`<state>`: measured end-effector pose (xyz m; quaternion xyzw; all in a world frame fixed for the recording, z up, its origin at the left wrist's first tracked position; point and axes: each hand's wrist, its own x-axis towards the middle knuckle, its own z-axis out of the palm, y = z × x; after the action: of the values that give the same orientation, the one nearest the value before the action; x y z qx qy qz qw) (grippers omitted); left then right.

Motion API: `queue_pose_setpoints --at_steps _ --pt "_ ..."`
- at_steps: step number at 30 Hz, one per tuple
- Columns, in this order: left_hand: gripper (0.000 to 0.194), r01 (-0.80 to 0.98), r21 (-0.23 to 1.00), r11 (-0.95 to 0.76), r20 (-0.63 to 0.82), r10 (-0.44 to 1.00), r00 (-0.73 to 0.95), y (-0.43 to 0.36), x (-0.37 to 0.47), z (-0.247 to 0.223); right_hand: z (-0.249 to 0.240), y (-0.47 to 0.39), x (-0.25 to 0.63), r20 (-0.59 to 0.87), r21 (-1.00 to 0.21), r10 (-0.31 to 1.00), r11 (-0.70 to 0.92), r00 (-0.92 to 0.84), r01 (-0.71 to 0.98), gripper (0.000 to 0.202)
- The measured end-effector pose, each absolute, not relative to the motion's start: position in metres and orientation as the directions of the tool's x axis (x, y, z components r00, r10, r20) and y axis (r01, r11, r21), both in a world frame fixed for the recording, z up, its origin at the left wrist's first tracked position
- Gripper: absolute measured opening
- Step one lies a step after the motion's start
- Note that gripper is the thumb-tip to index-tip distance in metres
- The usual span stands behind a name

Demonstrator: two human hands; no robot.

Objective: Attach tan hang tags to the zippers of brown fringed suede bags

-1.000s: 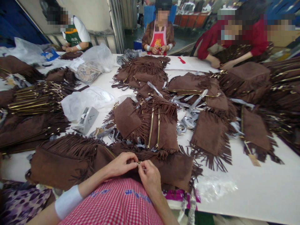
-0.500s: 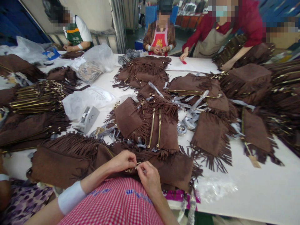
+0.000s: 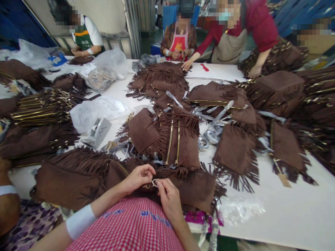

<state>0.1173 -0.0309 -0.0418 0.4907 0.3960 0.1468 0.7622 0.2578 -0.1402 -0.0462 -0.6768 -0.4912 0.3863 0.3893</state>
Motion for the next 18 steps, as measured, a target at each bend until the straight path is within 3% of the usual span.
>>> queue_pose_setpoints --at_steps 4,8,13,18 --pt "0.029 -0.043 0.777 0.627 -0.491 0.649 0.581 -0.030 0.118 -0.040 -0.041 -0.130 0.255 -0.120 -0.924 0.977 -0.174 0.174 0.340 0.022" --pt "0.032 -0.087 0.729 0.679 -0.528 0.638 0.560 -0.030 0.118 -0.039 -0.039 -0.119 0.256 -0.159 -0.956 0.971 -0.196 0.176 0.218 0.020" --pt "0.022 0.139 0.811 0.568 -0.526 0.604 0.599 -0.032 0.119 -0.042 -0.045 -0.116 0.260 -0.295 -0.955 0.912 -0.293 0.285 -0.049 0.029" --pt "0.018 0.303 0.897 0.321 -0.441 0.631 0.639 -0.033 0.124 -0.046 -0.048 -0.117 0.260 -0.308 -0.949 0.897 -0.311 0.318 -0.041 0.032"
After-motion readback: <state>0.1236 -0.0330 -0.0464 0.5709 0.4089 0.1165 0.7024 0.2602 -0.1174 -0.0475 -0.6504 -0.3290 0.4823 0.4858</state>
